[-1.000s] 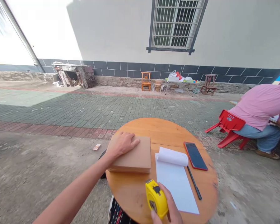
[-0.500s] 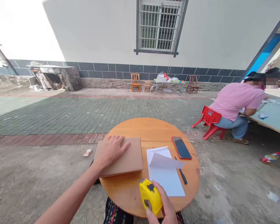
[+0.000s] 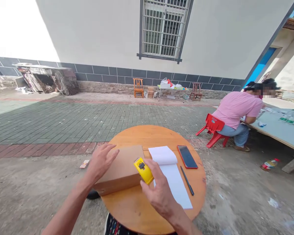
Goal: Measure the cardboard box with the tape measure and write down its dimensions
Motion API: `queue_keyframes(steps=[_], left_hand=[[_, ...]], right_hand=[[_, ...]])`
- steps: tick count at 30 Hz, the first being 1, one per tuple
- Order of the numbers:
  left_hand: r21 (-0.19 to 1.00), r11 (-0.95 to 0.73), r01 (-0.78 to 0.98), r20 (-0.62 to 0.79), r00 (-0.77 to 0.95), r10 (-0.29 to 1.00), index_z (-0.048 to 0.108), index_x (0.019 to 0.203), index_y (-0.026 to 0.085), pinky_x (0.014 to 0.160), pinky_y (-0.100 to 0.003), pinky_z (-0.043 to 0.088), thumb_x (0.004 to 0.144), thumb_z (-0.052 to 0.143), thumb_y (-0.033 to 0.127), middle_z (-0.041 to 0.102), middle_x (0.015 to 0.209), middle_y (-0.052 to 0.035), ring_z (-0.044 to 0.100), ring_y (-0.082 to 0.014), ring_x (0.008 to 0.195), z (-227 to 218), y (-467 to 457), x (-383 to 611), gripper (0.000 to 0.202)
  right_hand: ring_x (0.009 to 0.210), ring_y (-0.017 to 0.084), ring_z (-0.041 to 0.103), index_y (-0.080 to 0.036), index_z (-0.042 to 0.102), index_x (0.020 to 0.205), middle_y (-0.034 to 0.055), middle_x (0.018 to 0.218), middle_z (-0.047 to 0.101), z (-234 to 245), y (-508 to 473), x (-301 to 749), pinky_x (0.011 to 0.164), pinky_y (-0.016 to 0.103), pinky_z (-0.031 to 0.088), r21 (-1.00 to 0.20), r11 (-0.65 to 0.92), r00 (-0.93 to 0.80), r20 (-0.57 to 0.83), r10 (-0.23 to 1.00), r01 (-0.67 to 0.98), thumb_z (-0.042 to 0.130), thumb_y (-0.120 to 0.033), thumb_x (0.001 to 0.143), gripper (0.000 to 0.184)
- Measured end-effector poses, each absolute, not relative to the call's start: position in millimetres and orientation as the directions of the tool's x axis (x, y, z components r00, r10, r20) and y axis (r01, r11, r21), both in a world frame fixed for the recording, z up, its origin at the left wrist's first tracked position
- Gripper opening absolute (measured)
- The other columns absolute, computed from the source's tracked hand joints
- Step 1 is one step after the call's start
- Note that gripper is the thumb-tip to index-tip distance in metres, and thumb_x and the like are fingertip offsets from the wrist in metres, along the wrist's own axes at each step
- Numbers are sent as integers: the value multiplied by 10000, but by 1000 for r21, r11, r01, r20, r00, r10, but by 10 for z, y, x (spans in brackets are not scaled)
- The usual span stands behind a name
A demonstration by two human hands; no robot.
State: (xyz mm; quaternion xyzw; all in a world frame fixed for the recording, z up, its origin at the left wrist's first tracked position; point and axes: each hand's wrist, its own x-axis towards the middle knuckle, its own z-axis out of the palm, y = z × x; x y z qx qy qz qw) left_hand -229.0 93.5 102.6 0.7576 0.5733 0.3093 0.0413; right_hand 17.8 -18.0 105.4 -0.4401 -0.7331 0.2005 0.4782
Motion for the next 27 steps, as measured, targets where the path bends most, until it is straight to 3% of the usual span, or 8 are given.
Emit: queue_keyframes(steps=[4,6,9,13,17,22,25,27], left_hand=[[473,-236,849,565,-87,821,644,1180,185,1066,-505,372,920,411,555,563,1307,-128,485,-310,1235,795,464,-2488,509],[469,-240,850,572,-85,816,649,1174,189,1050,-517,395,937,410,522,554,1317,-134,489,-310,1233,647,288,-2443,474],[446,-275,852,560,-27,828,629,1207,196,1029,-529,422,950,422,483,522,1365,-136,474,-311,1261,472,162,-2334,437],[378,-351,857,658,18,753,612,1211,197,1027,-557,411,906,529,490,515,1368,-147,464,-337,1262,348,175,-2325,431],[343,-435,832,704,79,706,631,1165,208,1045,-543,397,896,551,494,561,1316,-135,481,-335,1247,274,369,-2461,401],[360,-418,834,661,88,745,648,1144,215,1039,-540,409,904,483,562,577,1309,-136,516,-331,1226,295,682,-2635,453],[359,-371,856,675,37,737,638,1163,198,1024,-567,412,897,470,581,565,1320,-158,517,-354,1219,382,609,-2623,496],[385,-349,855,731,-51,681,601,1225,195,1031,-573,406,895,520,510,544,1341,-163,512,-354,1220,409,357,-2493,463]], right_hand=[[1286,254,465,-242,459,1403,103,1422,479,1156,373,-92,1084,444,389,-501,646,-406,511,758,576,515,-13,713,729],[1310,292,433,-230,511,1367,115,1438,472,1127,534,-197,1091,497,356,-419,681,-520,443,731,600,560,-48,696,697],[1355,298,386,-202,514,1372,132,1481,431,1059,582,-224,1121,504,316,-417,679,-560,385,734,604,596,-132,753,628],[1389,261,352,-201,487,1395,134,1539,335,991,481,-178,1133,468,334,-499,620,-475,398,785,606,543,-134,836,566],[1366,248,386,-196,541,1341,132,1487,410,990,530,-338,1127,439,360,-503,610,-440,425,791,612,533,-110,848,500],[1379,258,375,-191,533,1346,120,1495,427,1039,537,-384,1133,449,341,-477,655,-403,529,747,586,612,-170,815,536],[1337,263,427,-215,591,1262,108,1445,491,949,426,81,1101,482,358,-523,583,-209,607,767,622,555,-186,841,423],[1294,263,475,-219,619,1196,110,1372,559,827,400,581,1085,486,369,-653,415,42,564,825,634,515,-244,872,342]])
